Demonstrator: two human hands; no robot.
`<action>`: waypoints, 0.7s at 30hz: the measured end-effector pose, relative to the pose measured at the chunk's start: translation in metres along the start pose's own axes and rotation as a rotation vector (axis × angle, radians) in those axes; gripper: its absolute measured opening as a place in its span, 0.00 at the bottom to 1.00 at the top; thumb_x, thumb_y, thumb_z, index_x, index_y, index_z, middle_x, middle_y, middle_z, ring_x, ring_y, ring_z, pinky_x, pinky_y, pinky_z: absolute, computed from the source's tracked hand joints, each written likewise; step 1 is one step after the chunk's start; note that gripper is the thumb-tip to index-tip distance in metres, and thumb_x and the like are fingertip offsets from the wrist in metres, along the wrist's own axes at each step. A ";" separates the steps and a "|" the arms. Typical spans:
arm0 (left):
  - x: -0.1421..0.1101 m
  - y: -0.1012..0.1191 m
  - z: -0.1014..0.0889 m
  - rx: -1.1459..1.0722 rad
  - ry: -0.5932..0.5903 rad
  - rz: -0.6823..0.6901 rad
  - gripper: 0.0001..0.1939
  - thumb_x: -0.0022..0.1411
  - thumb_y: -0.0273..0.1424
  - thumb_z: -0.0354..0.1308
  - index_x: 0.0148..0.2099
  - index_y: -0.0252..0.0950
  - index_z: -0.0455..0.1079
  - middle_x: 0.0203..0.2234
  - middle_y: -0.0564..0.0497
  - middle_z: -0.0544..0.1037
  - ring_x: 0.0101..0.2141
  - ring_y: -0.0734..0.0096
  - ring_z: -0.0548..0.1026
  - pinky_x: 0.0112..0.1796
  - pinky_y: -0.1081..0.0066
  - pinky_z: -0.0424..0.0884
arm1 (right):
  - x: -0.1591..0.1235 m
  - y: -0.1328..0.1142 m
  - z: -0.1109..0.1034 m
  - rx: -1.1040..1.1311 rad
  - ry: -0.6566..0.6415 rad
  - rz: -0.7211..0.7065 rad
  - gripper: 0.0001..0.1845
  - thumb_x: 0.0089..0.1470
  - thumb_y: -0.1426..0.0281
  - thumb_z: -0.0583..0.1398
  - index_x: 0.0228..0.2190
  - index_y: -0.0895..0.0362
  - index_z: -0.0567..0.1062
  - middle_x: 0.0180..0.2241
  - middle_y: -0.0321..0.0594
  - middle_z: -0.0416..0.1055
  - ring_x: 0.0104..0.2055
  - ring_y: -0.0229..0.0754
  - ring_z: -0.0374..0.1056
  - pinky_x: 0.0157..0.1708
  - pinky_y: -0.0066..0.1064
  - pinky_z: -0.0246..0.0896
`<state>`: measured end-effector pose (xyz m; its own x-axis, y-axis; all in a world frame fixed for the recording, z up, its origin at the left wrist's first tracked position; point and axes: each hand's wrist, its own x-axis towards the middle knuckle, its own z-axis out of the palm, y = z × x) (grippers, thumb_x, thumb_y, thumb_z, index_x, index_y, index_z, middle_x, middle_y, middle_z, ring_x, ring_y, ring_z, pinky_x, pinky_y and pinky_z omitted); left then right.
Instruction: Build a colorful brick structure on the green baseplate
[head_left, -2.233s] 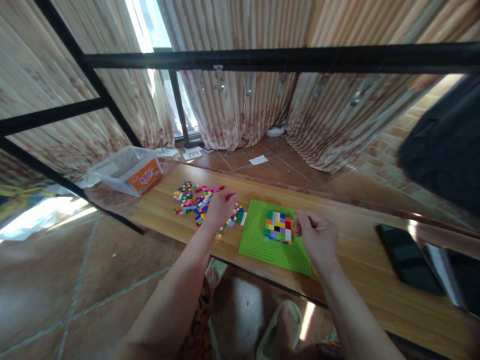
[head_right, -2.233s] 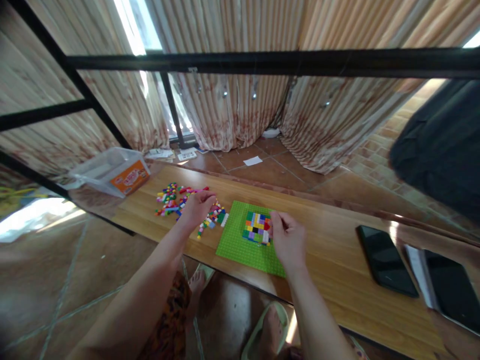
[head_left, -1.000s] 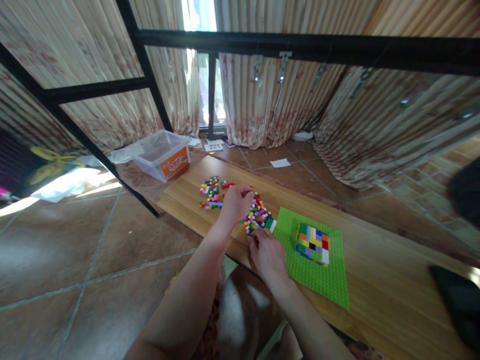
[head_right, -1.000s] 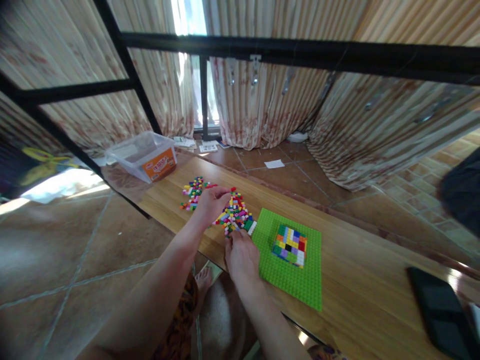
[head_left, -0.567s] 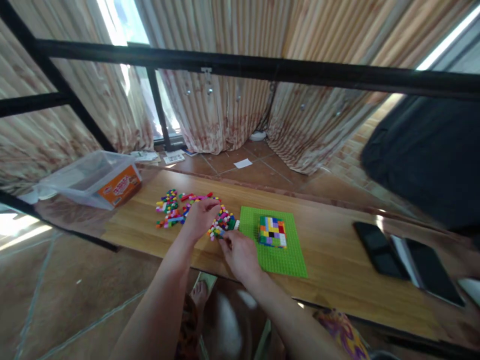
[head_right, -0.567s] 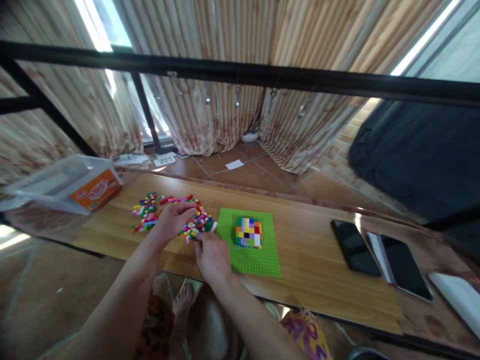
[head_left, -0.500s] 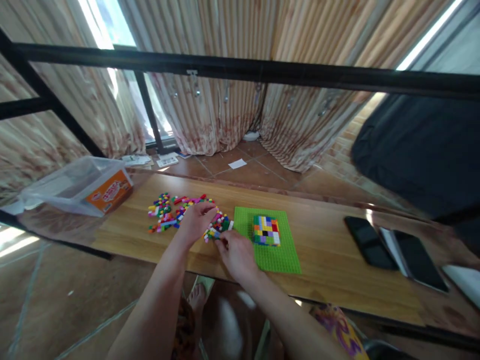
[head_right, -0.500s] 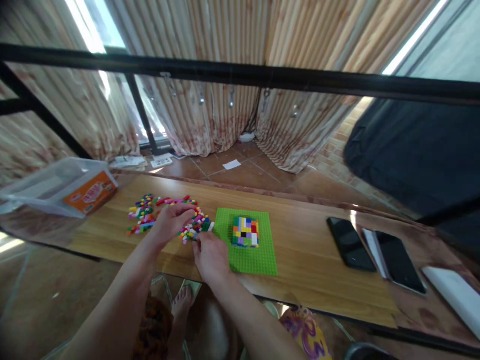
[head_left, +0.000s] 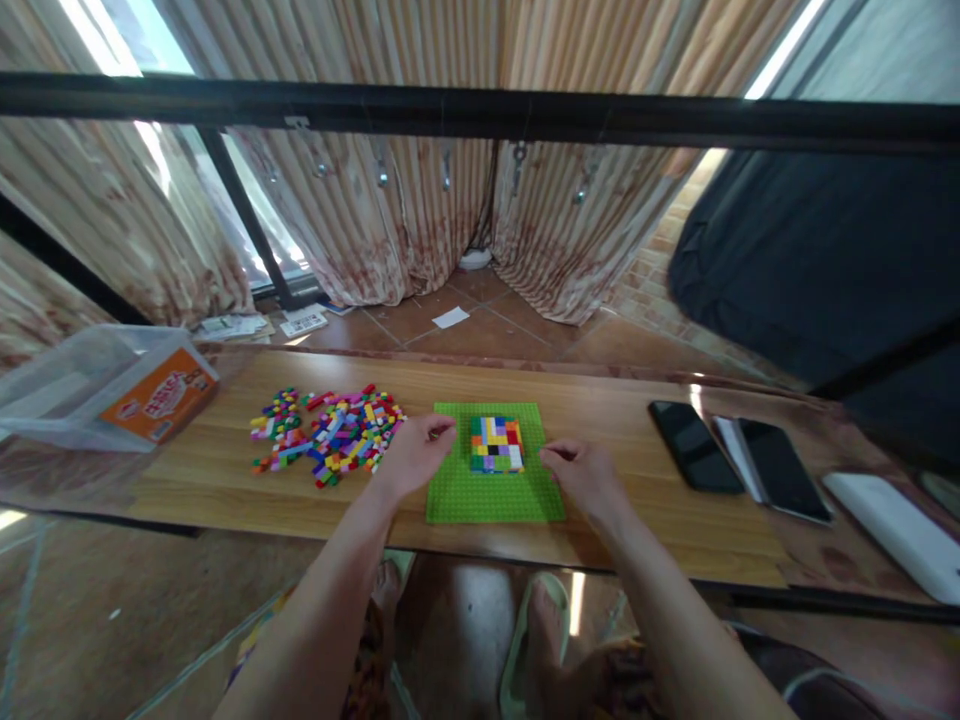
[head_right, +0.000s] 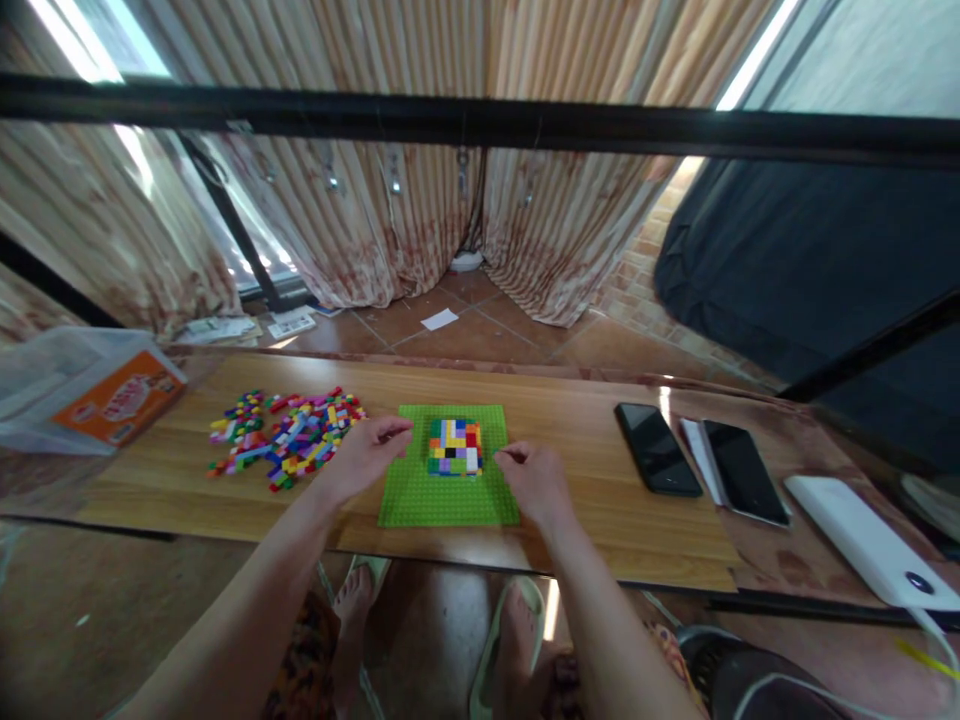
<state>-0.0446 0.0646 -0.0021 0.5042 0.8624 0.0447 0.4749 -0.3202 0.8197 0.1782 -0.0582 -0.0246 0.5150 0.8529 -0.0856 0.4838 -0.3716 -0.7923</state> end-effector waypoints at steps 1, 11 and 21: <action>0.001 0.002 0.004 0.012 0.000 0.002 0.12 0.58 0.31 0.54 0.40 0.34 0.76 0.27 0.49 0.80 0.29 0.68 0.76 0.32 0.72 0.71 | -0.001 0.004 0.004 0.005 -0.025 0.007 0.16 0.48 0.61 0.57 0.27 0.58 0.80 0.23 0.39 0.76 0.24 0.39 0.70 0.24 0.27 0.58; 0.010 0.010 0.020 0.064 -0.002 -0.016 0.11 0.58 0.29 0.54 0.38 0.34 0.77 0.28 0.48 0.81 0.29 0.67 0.77 0.33 0.71 0.72 | -0.003 -0.007 0.019 -0.053 -0.005 0.004 0.13 0.48 0.63 0.58 0.27 0.55 0.81 0.24 0.38 0.78 0.26 0.39 0.71 0.23 0.27 0.56; 0.009 0.010 0.022 0.046 -0.010 -0.026 0.11 0.58 0.29 0.54 0.40 0.34 0.76 0.31 0.47 0.81 0.30 0.67 0.77 0.33 0.71 0.72 | -0.005 -0.006 0.017 -0.034 -0.072 -0.050 0.16 0.51 0.60 0.57 0.29 0.54 0.82 0.25 0.38 0.78 0.26 0.40 0.70 0.24 0.27 0.56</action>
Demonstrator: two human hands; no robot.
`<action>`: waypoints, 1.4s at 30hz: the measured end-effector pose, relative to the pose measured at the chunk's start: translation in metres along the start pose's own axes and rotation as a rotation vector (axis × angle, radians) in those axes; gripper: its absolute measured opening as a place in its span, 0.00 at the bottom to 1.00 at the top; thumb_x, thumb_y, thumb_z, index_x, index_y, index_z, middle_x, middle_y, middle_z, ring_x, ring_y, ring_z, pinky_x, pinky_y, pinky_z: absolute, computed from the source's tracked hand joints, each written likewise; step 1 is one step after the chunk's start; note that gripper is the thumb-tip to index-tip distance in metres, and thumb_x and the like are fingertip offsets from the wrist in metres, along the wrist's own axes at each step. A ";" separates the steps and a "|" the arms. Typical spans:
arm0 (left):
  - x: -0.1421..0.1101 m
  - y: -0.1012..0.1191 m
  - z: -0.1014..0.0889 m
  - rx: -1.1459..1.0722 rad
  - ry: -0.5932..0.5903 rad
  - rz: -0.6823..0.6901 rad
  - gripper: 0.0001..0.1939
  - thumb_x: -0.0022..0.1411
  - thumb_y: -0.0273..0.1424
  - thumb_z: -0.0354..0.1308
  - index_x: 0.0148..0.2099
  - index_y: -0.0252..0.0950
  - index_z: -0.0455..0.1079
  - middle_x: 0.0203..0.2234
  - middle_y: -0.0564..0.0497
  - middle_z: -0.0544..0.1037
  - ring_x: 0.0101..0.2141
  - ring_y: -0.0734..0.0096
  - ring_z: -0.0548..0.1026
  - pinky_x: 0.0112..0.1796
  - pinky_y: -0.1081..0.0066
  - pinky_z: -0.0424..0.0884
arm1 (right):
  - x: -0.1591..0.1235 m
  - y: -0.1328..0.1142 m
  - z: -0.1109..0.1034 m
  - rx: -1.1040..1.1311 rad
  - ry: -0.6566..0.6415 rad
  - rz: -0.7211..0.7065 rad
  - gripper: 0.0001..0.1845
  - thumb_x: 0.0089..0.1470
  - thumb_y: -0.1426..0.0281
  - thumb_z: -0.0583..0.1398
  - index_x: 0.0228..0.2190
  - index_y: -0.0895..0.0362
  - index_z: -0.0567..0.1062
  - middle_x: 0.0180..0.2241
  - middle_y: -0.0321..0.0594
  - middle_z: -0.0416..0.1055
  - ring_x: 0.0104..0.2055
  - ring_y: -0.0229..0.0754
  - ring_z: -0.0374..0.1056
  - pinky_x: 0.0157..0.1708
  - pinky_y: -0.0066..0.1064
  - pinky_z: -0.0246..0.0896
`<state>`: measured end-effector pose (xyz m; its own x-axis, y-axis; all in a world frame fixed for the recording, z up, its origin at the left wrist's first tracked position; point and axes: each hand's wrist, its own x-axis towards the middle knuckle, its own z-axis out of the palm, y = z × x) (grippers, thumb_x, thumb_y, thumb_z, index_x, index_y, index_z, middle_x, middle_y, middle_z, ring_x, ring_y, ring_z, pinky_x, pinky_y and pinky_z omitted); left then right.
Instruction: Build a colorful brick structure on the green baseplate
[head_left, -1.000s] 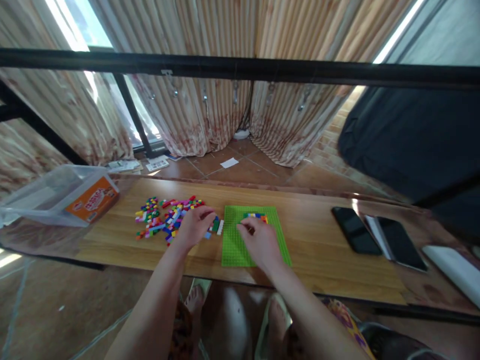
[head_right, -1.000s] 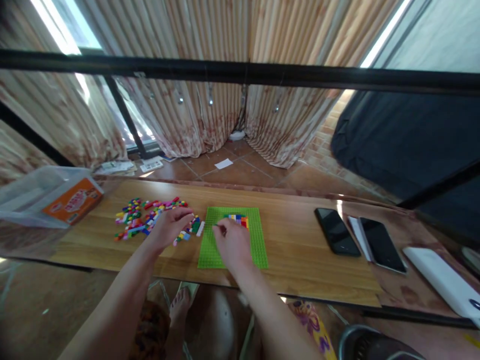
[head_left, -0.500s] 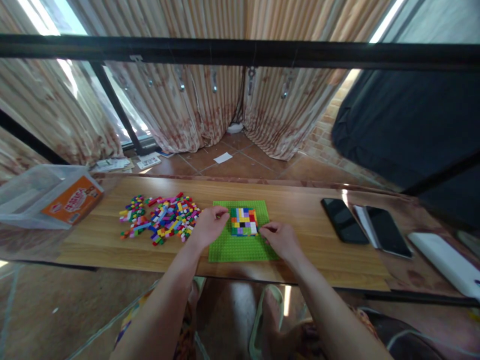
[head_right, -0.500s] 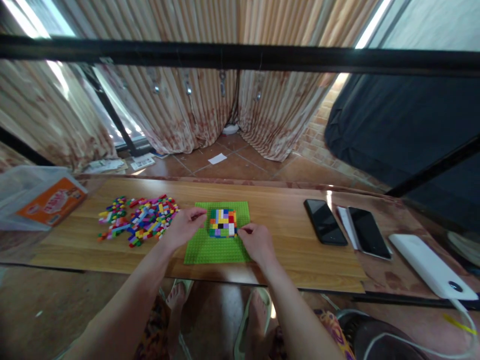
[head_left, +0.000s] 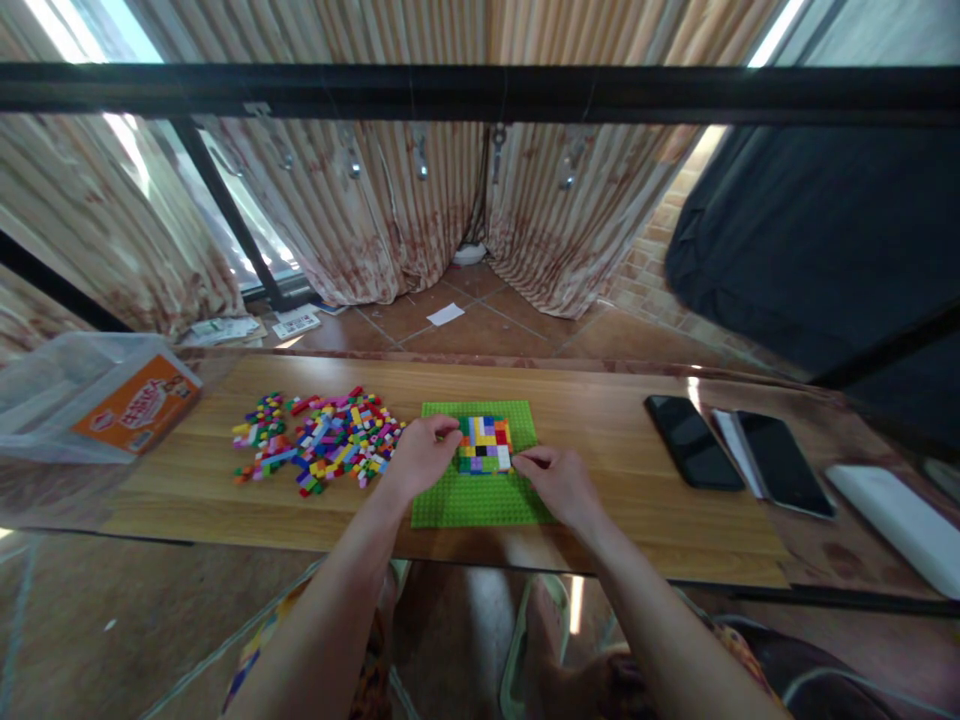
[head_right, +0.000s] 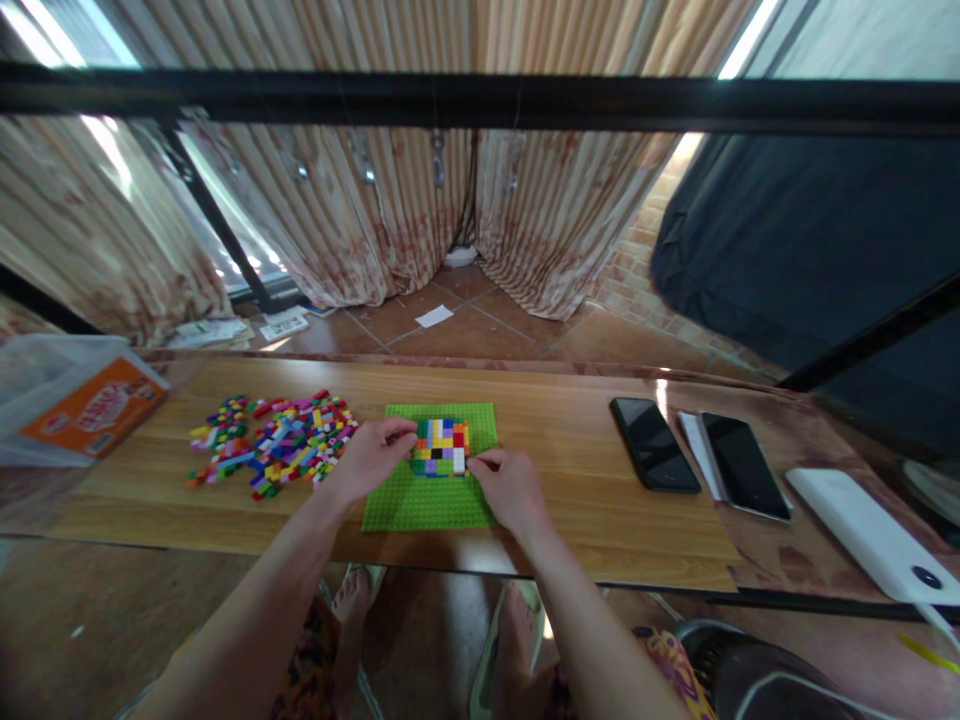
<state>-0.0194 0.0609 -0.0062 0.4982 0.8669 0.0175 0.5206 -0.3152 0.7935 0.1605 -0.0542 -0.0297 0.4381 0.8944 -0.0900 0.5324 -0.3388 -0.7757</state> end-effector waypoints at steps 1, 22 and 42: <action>0.000 0.000 0.000 0.001 0.000 -0.002 0.11 0.58 0.29 0.54 0.39 0.34 0.76 0.30 0.47 0.81 0.30 0.67 0.77 0.33 0.71 0.72 | 0.000 -0.001 -0.001 0.003 -0.010 0.005 0.16 0.51 0.60 0.57 0.29 0.55 0.82 0.24 0.38 0.77 0.25 0.39 0.69 0.23 0.27 0.55; 0.000 0.004 0.001 0.075 -0.014 -0.029 0.14 0.59 0.27 0.53 0.44 0.31 0.75 0.33 0.46 0.82 0.32 0.67 0.78 0.37 0.70 0.73 | 0.008 -0.008 -0.002 -0.115 -0.049 -0.028 0.13 0.52 0.64 0.58 0.32 0.55 0.82 0.31 0.39 0.80 0.33 0.41 0.73 0.30 0.28 0.58; 0.000 0.004 0.000 0.102 -0.008 -0.032 0.14 0.60 0.27 0.53 0.46 0.29 0.75 0.37 0.44 0.81 0.35 0.65 0.79 0.40 0.68 0.74 | 0.014 0.009 0.006 0.342 -0.025 0.089 0.09 0.48 0.68 0.60 0.31 0.58 0.80 0.20 0.35 0.74 0.21 0.36 0.68 0.24 0.27 0.64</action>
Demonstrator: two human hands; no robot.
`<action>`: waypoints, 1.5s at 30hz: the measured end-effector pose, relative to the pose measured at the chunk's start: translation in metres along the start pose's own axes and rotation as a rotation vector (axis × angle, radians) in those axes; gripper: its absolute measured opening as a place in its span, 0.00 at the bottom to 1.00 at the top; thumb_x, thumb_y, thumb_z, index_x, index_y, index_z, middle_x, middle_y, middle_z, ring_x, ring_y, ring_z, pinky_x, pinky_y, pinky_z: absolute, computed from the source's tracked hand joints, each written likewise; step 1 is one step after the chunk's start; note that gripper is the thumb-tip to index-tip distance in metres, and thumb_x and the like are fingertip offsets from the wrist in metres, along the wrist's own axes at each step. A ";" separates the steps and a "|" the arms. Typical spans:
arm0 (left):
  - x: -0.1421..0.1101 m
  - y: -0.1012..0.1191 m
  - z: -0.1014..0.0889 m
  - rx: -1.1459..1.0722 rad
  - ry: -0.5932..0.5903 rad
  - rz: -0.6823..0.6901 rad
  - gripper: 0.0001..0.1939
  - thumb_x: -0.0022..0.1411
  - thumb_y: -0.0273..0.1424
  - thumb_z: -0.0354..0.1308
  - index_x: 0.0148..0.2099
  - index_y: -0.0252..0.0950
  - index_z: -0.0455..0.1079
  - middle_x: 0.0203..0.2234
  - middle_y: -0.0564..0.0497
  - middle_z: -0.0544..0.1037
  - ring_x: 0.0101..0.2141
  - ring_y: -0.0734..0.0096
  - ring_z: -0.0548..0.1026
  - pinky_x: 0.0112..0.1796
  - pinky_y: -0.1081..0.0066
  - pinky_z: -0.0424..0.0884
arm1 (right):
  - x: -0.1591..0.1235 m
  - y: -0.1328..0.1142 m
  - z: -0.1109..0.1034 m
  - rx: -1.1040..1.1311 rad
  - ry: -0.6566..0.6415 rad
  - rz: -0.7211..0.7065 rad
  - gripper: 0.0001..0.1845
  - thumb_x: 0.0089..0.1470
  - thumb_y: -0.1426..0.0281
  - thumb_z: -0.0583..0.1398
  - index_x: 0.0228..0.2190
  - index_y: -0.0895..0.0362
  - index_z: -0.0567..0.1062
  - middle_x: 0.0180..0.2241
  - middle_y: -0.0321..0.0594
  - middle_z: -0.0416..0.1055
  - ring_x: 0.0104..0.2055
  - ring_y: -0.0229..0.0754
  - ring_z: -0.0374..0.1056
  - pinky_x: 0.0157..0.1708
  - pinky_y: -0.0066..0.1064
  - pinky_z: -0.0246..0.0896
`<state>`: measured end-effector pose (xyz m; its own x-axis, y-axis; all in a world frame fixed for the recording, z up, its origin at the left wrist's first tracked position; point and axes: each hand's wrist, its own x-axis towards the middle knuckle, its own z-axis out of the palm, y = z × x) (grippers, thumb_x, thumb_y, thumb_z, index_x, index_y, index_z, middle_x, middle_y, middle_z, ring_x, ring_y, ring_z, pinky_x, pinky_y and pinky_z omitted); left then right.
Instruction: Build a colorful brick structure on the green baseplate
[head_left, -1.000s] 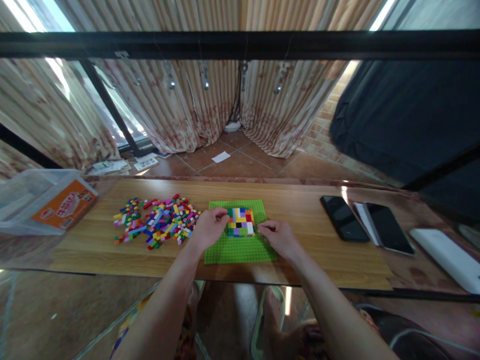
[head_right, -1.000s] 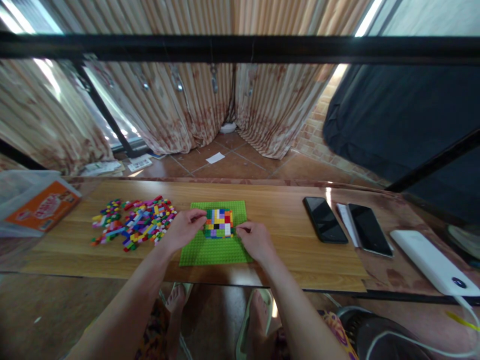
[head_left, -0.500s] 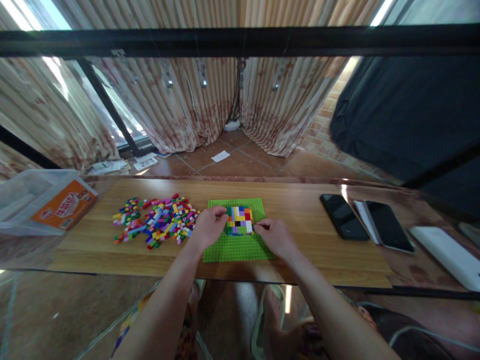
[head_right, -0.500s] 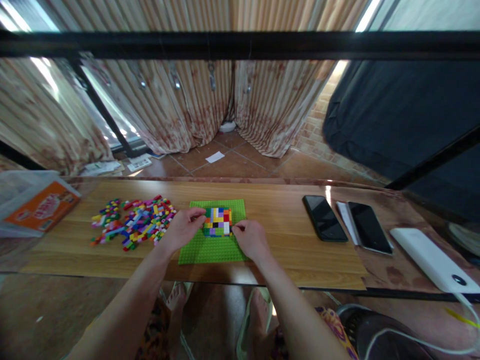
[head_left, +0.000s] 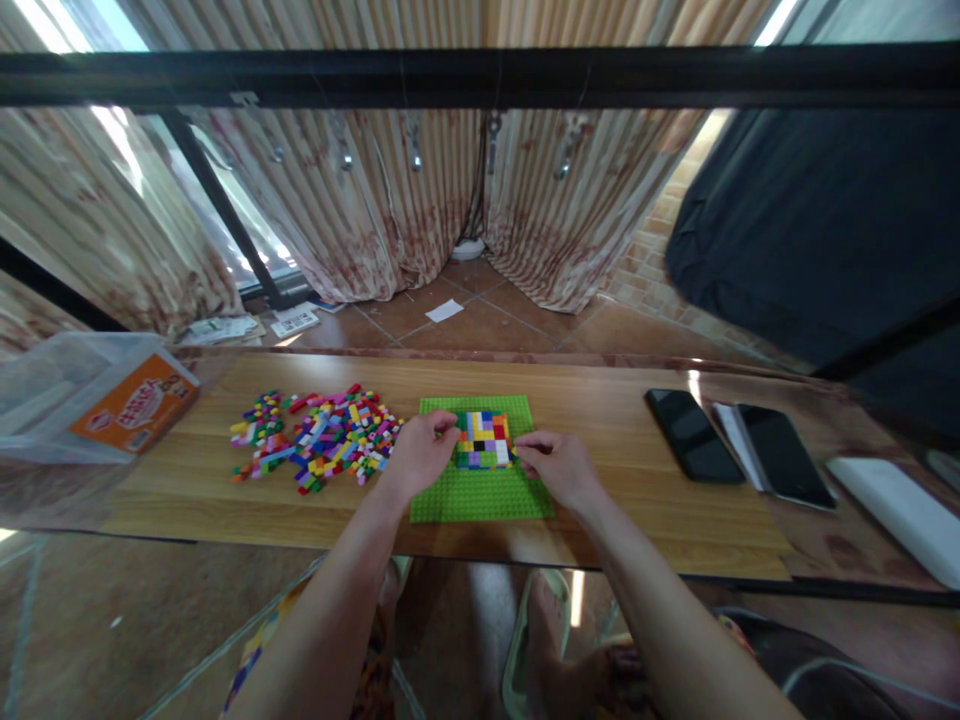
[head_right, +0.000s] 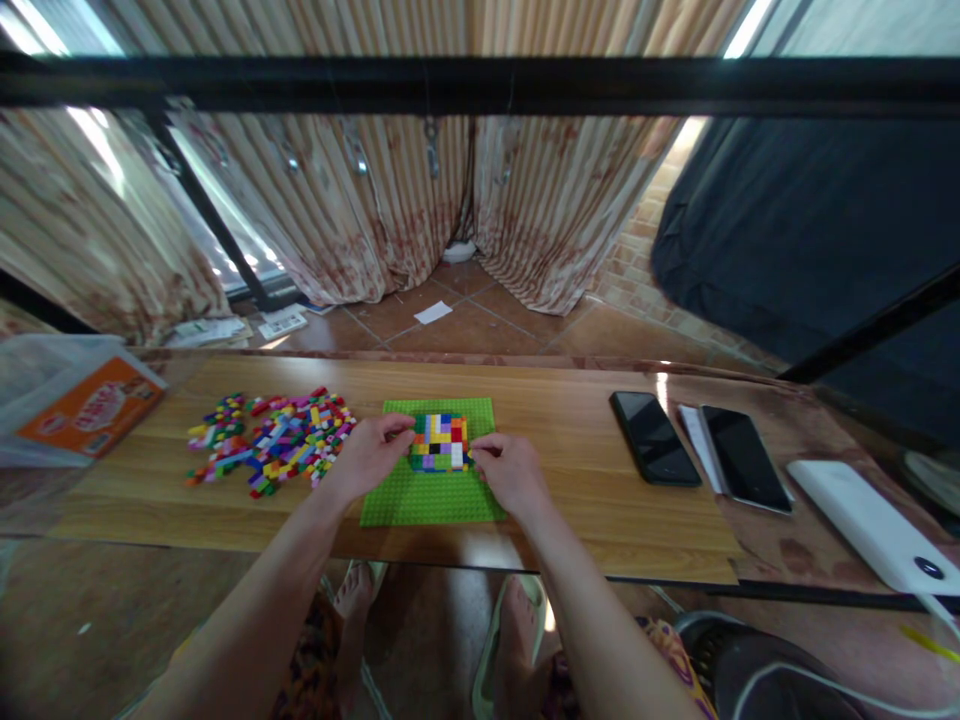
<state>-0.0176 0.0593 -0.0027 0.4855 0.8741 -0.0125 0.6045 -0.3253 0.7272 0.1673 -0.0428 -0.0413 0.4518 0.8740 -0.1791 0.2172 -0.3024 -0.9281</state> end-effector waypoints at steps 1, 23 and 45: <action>0.000 0.000 0.000 0.001 -0.002 0.001 0.14 0.60 0.27 0.53 0.46 0.29 0.75 0.37 0.44 0.81 0.34 0.65 0.79 0.40 0.68 0.74 | 0.000 0.000 0.001 -0.011 -0.002 -0.005 0.09 0.48 0.69 0.60 0.31 0.57 0.80 0.20 0.35 0.74 0.21 0.36 0.67 0.24 0.27 0.64; 0.000 -0.001 -0.001 0.006 -0.007 0.011 0.14 0.60 0.27 0.53 0.46 0.31 0.75 0.37 0.46 0.82 0.37 0.66 0.79 0.42 0.69 0.74 | -0.002 -0.007 0.003 -0.129 0.002 -0.190 0.08 0.46 0.76 0.60 0.30 0.55 0.78 0.31 0.37 0.79 0.34 0.39 0.74 0.38 0.30 0.67; 0.000 -0.001 -0.001 0.030 -0.004 0.022 0.13 0.60 0.27 0.53 0.45 0.31 0.75 0.39 0.45 0.81 0.40 0.64 0.78 0.45 0.68 0.73 | -0.015 -0.005 0.007 -0.079 0.024 -0.229 0.08 0.50 0.71 0.60 0.33 0.55 0.78 0.33 0.38 0.79 0.35 0.41 0.74 0.40 0.33 0.68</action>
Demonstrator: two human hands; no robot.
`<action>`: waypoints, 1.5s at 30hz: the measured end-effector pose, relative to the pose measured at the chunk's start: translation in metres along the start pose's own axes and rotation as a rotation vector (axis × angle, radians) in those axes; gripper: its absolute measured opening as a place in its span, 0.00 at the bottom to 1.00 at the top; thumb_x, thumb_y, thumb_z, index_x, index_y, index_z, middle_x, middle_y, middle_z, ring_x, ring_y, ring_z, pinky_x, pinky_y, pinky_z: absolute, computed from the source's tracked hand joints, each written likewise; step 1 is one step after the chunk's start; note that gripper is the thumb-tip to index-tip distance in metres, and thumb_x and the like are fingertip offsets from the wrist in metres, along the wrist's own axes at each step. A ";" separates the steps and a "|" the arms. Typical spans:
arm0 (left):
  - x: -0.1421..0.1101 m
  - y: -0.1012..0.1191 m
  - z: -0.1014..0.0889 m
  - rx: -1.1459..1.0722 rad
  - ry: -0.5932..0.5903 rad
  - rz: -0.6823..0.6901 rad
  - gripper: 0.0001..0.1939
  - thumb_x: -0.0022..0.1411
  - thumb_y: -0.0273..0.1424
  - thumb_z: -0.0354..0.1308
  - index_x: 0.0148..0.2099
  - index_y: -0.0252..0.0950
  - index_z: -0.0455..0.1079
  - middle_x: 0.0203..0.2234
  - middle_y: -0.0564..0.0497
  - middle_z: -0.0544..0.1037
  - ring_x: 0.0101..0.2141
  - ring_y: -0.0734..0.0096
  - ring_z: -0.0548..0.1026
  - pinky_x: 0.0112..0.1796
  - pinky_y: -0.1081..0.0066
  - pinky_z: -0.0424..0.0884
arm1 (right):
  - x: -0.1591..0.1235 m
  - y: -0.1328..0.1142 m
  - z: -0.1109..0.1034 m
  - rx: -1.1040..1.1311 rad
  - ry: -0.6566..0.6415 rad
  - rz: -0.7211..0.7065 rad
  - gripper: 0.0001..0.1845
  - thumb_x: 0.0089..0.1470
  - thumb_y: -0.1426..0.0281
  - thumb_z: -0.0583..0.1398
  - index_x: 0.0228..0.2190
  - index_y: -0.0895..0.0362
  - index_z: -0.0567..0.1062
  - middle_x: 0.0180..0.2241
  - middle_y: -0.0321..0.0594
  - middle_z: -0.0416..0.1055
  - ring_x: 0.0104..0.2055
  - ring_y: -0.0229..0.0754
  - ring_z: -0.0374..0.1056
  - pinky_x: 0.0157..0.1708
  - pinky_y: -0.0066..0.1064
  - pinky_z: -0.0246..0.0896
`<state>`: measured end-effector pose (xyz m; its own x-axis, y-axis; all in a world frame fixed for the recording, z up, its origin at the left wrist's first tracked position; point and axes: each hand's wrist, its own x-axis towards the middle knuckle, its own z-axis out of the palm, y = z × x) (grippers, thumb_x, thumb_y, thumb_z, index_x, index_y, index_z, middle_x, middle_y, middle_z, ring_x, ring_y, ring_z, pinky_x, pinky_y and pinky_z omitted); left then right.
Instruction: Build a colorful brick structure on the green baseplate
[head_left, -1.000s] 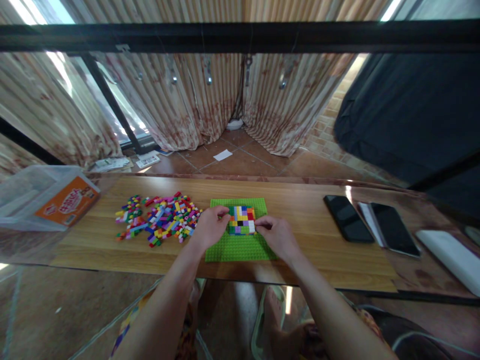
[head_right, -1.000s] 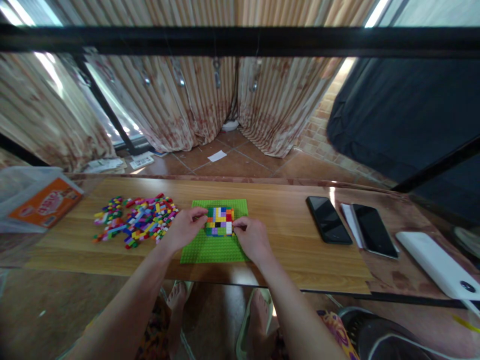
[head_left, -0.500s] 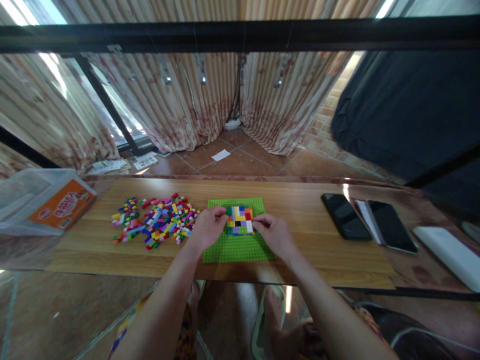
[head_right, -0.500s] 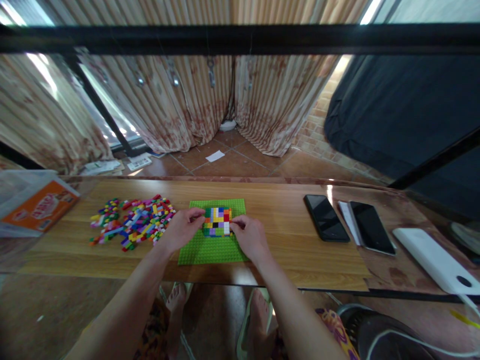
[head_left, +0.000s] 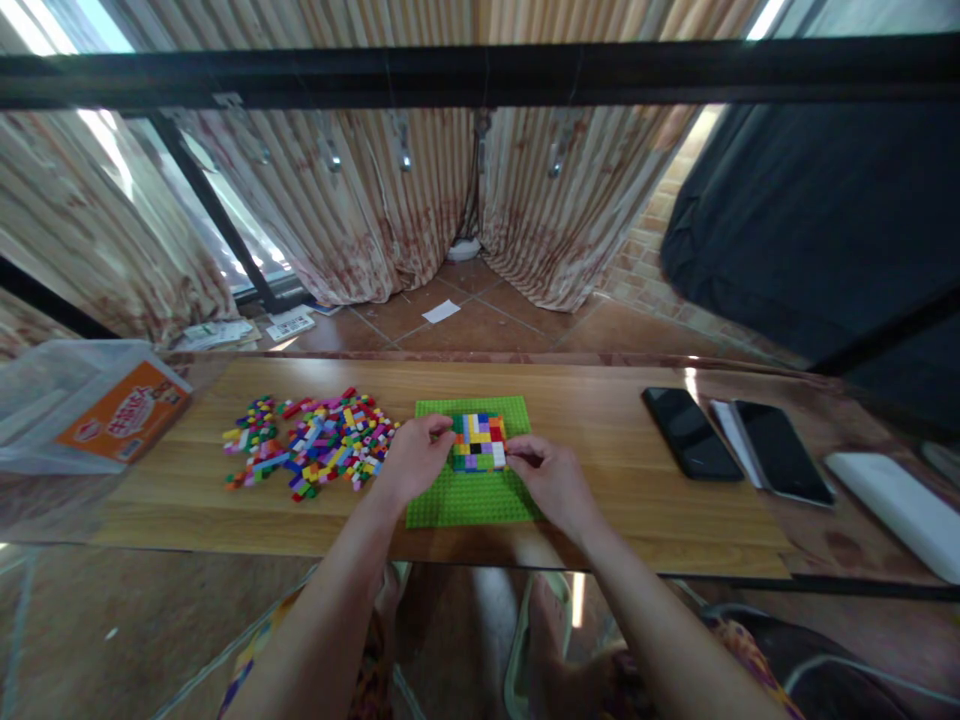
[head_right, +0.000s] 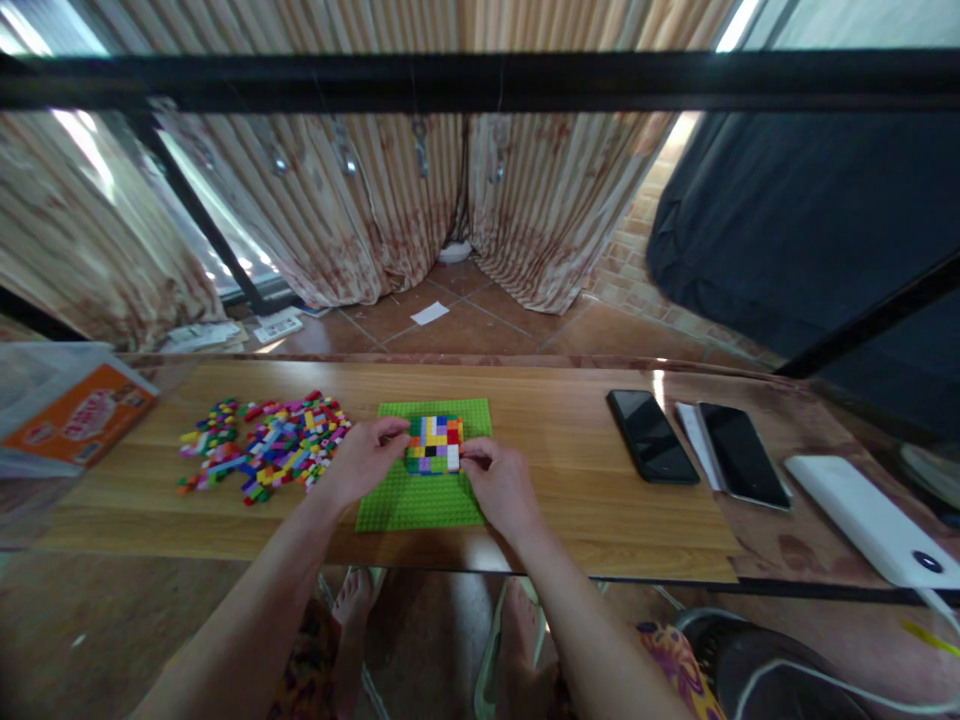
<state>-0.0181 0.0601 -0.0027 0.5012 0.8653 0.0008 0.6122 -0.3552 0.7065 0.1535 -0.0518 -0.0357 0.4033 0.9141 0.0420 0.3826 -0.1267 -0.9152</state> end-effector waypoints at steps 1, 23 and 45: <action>0.000 0.000 0.000 -0.001 0.001 -0.001 0.13 0.60 0.27 0.53 0.45 0.32 0.75 0.39 0.45 0.81 0.41 0.64 0.78 0.44 0.68 0.73 | -0.001 -0.001 0.000 -0.005 -0.007 -0.007 0.08 0.50 0.71 0.59 0.33 0.55 0.78 0.34 0.38 0.79 0.36 0.41 0.74 0.40 0.33 0.68; 0.000 0.002 0.000 -0.026 -0.010 -0.018 0.13 0.59 0.28 0.55 0.45 0.31 0.74 0.37 0.45 0.81 0.38 0.64 0.79 0.41 0.69 0.74 | -0.002 0.002 0.004 -0.236 0.041 -0.173 0.15 0.52 0.75 0.57 0.42 0.53 0.76 0.36 0.39 0.78 0.37 0.41 0.73 0.42 0.33 0.66; 0.000 0.004 0.001 -0.038 -0.005 -0.045 0.12 0.58 0.26 0.57 0.45 0.33 0.73 0.35 0.47 0.81 0.34 0.68 0.79 0.38 0.71 0.74 | 0.000 0.001 -0.001 -0.275 0.004 -0.270 0.15 0.55 0.74 0.55 0.43 0.54 0.74 0.34 0.38 0.75 0.37 0.40 0.71 0.43 0.33 0.64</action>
<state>-0.0155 0.0580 -0.0002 0.4769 0.8783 -0.0347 0.6106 -0.3026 0.7318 0.1550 -0.0522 -0.0360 0.2605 0.9271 0.2694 0.6842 0.0196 -0.7290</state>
